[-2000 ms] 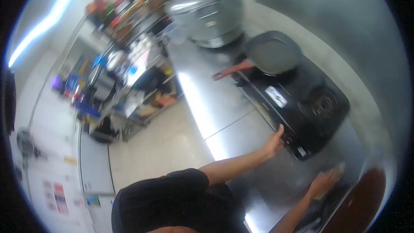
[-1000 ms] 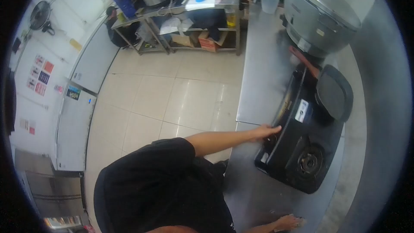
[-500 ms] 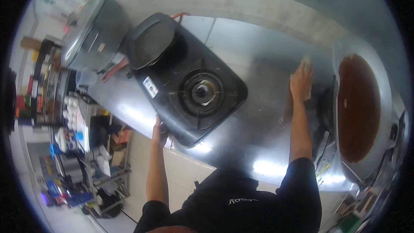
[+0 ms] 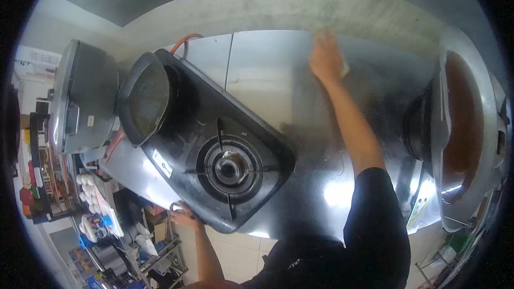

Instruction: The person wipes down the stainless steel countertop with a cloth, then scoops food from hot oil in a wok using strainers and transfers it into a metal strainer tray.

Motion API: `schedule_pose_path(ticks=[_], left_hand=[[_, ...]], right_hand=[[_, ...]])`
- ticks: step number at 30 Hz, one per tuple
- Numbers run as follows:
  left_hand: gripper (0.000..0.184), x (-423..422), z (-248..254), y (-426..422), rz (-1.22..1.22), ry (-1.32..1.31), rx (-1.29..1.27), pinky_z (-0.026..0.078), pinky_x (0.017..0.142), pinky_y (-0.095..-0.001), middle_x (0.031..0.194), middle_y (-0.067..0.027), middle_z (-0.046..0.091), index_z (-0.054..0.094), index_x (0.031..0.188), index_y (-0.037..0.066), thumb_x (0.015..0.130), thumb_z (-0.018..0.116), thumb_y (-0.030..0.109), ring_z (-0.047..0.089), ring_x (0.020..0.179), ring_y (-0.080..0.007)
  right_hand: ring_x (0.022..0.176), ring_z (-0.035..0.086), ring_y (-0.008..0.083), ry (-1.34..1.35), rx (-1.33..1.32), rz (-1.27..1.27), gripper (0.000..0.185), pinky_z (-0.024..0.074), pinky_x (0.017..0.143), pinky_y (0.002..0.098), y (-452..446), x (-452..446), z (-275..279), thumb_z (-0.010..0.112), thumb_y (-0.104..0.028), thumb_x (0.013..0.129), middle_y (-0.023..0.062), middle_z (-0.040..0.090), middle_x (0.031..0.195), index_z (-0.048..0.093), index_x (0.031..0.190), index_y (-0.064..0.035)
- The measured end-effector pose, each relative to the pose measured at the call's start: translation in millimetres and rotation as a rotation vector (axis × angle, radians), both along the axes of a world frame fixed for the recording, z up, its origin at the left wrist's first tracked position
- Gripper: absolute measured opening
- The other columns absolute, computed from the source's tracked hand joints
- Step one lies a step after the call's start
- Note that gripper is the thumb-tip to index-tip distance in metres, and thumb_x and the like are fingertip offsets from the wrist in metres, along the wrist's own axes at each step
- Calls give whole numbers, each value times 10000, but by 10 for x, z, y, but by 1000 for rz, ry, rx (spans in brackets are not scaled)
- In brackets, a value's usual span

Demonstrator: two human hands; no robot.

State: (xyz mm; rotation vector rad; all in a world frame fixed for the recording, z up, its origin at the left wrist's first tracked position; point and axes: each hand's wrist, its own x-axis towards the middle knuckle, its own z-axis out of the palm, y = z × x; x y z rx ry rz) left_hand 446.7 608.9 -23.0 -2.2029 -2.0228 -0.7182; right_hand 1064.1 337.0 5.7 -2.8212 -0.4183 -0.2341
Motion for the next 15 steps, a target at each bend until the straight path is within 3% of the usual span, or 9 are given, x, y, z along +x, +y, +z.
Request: schedule_pose_path(ticks=[4,6,8,10,13,15], left_hand=[[304,-32,-71,66,-82,29,76,378,740,-478,915,-194,504,599,1131,22,979,595,285,475,853,-352],[290,-15,-61,82,-82,14,89,382,749,-475,918,-192,514,602,1121,26,980,595,280,482,871,-353],[297,-15,-38,62,-62,37,65,389,764,-477,939,-197,529,604,1120,28,978,598,289,492,899,-359],[309,-102,-125,99,-69,46,92,396,780,-482,962,-200,536,607,1125,37,984,583,310,500,930,-362],[339,-150,-198,132,-4,85,62,403,805,-487,975,-200,539,611,1141,50,990,563,350,504,956,-368],[397,-231,-180,171,5,94,26,402,850,-498,1026,-208,531,602,1184,64,995,536,406,500,990,-379]], right_hand=[[1416,357,371,-107,161,321,645,322,1153,474,1104,48,-204,646,-111,843,194,394,1522,434,1451,-74],[1401,382,361,7,219,466,594,326,1148,474,1641,64,-101,607,-85,841,174,433,1497,468,1418,-72],[1384,410,338,-88,280,588,566,343,1140,459,2156,114,-153,581,-51,834,168,472,1462,495,1393,-75],[1372,428,318,138,271,775,547,355,1133,444,2471,222,10,557,-42,840,166,482,1455,507,1384,-74],[1227,535,304,-106,354,910,391,436,1024,450,2802,315,-225,523,-50,851,133,594,1218,588,1235,-87],[1204,554,314,-341,456,975,384,461,985,454,2838,374,-419,513,-44,856,117,603,1186,585,1230,-91]])
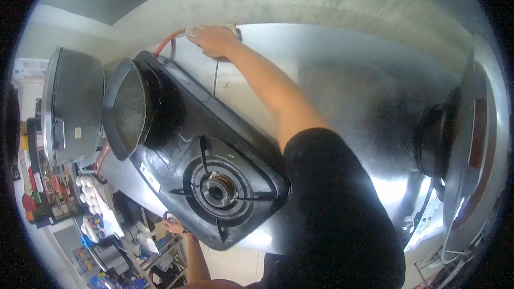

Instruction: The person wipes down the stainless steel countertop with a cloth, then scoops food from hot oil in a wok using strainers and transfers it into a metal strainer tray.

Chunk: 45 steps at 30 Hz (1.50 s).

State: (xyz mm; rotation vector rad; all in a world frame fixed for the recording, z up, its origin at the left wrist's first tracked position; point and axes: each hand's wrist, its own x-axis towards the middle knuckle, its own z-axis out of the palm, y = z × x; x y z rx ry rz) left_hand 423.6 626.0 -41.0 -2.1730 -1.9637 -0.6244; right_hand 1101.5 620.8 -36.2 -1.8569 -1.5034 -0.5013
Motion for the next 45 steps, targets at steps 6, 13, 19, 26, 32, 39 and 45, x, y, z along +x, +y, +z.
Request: schedule_pose_path(ticks=[6,13,19,26,32,39,45], left_hand=[[462,36,114,-76,-83,-38,-73,372,920,-509,1116,-225,496,569,1242,74,984,526,455,466,1065,-387],[456,59,62,-87,-137,-96,-34,372,920,-519,1104,-238,481,566,1235,84,982,524,461,464,1051,-391],[440,22,5,-23,-176,80,-7,378,875,-517,1033,-233,483,574,1203,92,977,522,466,456,1026,-391],[463,97,89,-98,-210,-20,0,355,903,-521,1076,-251,512,569,1196,58,965,535,457,432,1069,-405],[473,45,10,-27,-107,-97,-59,365,904,-547,1123,-266,520,585,1194,62,965,545,474,448,1100,-420],[522,87,82,-37,-142,49,11,391,882,-545,1087,-254,540,587,1183,36,971,531,510,472,1068,-412],[514,303,257,-183,-122,-135,-69,367,899,-521,1078,-237,532,578,1168,15,977,521,489,447,1065,-386]], right_hand=[[1221,572,321,45,-246,377,560,500,962,443,-903,-622,138,545,-60,868,106,533,1415,488,1420,-134],[1413,398,261,328,-468,469,490,319,1173,439,-2527,-1352,538,583,2,778,77,521,1455,656,1258,-71],[1378,451,229,463,-438,294,348,325,1167,453,-3763,-2035,567,597,-32,831,63,592,1387,713,1156,-82],[1189,606,190,1581,-106,-340,419,459,1028,339,-4722,-2758,943,487,30,817,98,692,1220,719,1159,-44],[1320,503,259,1055,349,-761,560,389,1108,348,-5205,-2182,1019,411,8,855,160,534,1431,532,1400,-34],[1449,307,359,359,-413,-1087,491,261,1199,454,-4680,-654,173,417,-84,969,178,343,1563,422,1449,20],[1392,405,333,197,-334,-614,485,335,1149,432,-3715,109,75,442,-5,863,143,502,1462,580,1328,-23]])
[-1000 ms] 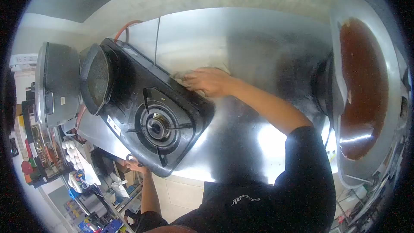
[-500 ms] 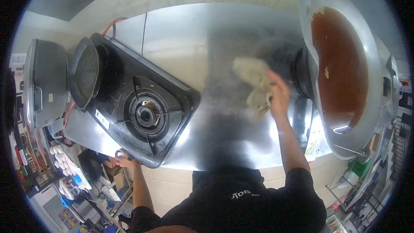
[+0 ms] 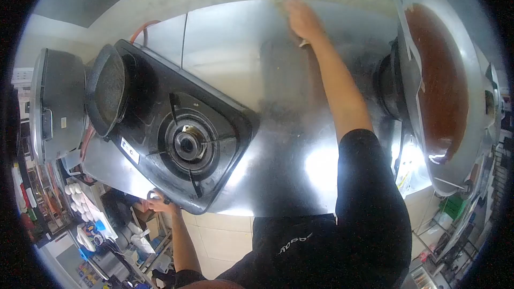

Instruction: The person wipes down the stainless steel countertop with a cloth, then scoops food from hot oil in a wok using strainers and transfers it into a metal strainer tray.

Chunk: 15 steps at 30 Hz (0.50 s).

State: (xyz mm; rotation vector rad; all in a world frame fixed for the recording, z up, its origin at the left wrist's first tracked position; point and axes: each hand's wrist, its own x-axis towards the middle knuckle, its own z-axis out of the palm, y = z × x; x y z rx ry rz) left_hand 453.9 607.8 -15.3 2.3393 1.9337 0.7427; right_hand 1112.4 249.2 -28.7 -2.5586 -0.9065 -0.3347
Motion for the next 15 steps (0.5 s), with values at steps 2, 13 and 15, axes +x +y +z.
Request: schedule_pose_path(ticks=[2,13,15], left_hand=[[501,-71,-66,25,-88,86,42,357,904,-516,1077,-234,532,579,1165,14,978,518,475,440,1070,-383],[376,-353,-353,245,-101,319,195,464,756,-550,1188,-190,529,598,1204,182,986,477,464,518,1057,-397],[438,-59,-42,6,83,84,-34,483,833,-561,1147,-206,562,602,1238,148,996,451,480,545,1083,-416]], right_hand=[[1383,422,335,-23,-9,189,516,337,1150,420,219,-385,-40,437,3,859,110,500,1474,576,1351,-69],[1420,396,275,199,-25,183,571,314,1173,447,-578,-4172,170,513,-12,863,63,437,1530,545,1405,-188],[1421,392,280,246,72,177,598,313,1173,440,-376,-4804,328,532,-7,833,71,455,1512,534,1410,-166]])
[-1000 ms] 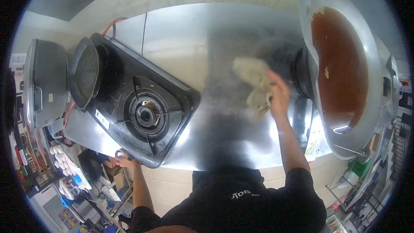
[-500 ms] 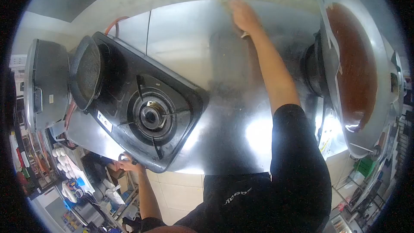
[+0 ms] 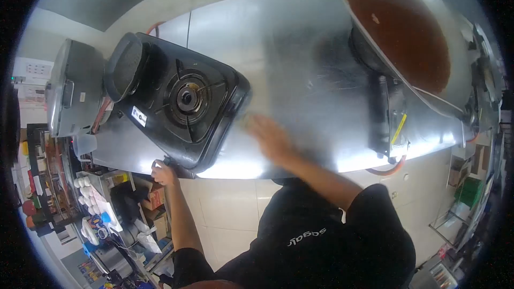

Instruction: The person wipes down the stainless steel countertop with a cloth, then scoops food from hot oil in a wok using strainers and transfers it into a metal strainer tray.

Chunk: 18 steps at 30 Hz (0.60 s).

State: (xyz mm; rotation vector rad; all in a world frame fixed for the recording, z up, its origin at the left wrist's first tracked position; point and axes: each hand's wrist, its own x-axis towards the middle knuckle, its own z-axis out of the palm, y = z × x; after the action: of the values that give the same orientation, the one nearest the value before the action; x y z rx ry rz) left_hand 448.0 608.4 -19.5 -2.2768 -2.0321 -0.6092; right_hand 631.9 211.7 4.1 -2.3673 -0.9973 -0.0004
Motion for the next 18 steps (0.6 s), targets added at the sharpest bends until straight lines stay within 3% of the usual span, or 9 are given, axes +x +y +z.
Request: schedule_pose_path(ticks=[2,4,6,7,10,13,14,15,18], left_hand=[[516,113,429,-174,-163,-139,-220,488,888,-544,1159,-233,616,611,1241,78,1019,394,491,585,1117,-390],[610,-22,-75,229,-429,-574,-190,491,893,-530,1247,-236,579,530,1327,42,1025,359,543,579,1132,-368],[700,109,272,-44,-189,-1125,-719,479,924,-521,1314,-255,521,373,1447,26,1022,350,581,564,1141,-381],[820,89,360,-62,-243,-1215,-910,457,959,-531,1388,-283,433,224,1525,84,974,403,664,521,1184,-423],[932,180,741,-380,-289,-1121,-996,426,993,-551,1430,-299,371,191,1541,107,910,463,735,470,1237,-436],[964,151,713,-416,-341,-1098,-1092,405,992,-583,1423,-226,374,195,1529,156,853,558,739,423,1277,-433],[954,152,710,-434,-360,-1087,-1120,403,990,-585,1413,-207,385,200,1524,162,852,574,727,422,1277,-434],[889,141,693,-441,-362,-1129,-1168,413,964,-581,1382,-143,415,218,1508,195,866,607,672,446,1249,-389],[820,218,722,-576,-429,-1125,-1185,448,910,-537,1375,-117,431,237,1503,213,897,610,619,493,1184,-327]], right_hand=[[1438,362,293,85,87,72,616,306,1178,441,209,-547,79,528,1,814,93,451,1508,513,1417,-123],[1379,449,302,130,205,303,514,358,1139,423,414,-846,-27,522,-10,849,123,531,1437,577,1354,-94],[1266,563,287,754,275,322,474,435,1065,383,467,-1020,234,481,13,869,133,618,1339,624,1311,-81],[1230,584,273,878,348,273,484,449,1043,369,379,-1001,400,460,27,863,133,635,1314,634,1302,-79],[1151,616,201,1243,447,-3,535,468,992,316,-176,-523,1142,405,71,816,123,662,1283,663,1268,-56],[1097,643,193,1053,883,-311,499,479,982,300,-960,108,1173,394,69,820,98,703,1184,689,1209,-30],[1083,651,205,690,773,-368,449,483,988,312,-1237,405,873,412,40,861,98,711,1148,679,1216,-19],[1187,607,248,755,738,-512,416,459,1035,350,-1480,647,860,423,6,888,139,687,1190,679,1215,-17],[1339,471,318,235,243,-642,444,371,1115,424,-1867,1223,28,448,-52,914,175,549,1387,570,1341,-25]])
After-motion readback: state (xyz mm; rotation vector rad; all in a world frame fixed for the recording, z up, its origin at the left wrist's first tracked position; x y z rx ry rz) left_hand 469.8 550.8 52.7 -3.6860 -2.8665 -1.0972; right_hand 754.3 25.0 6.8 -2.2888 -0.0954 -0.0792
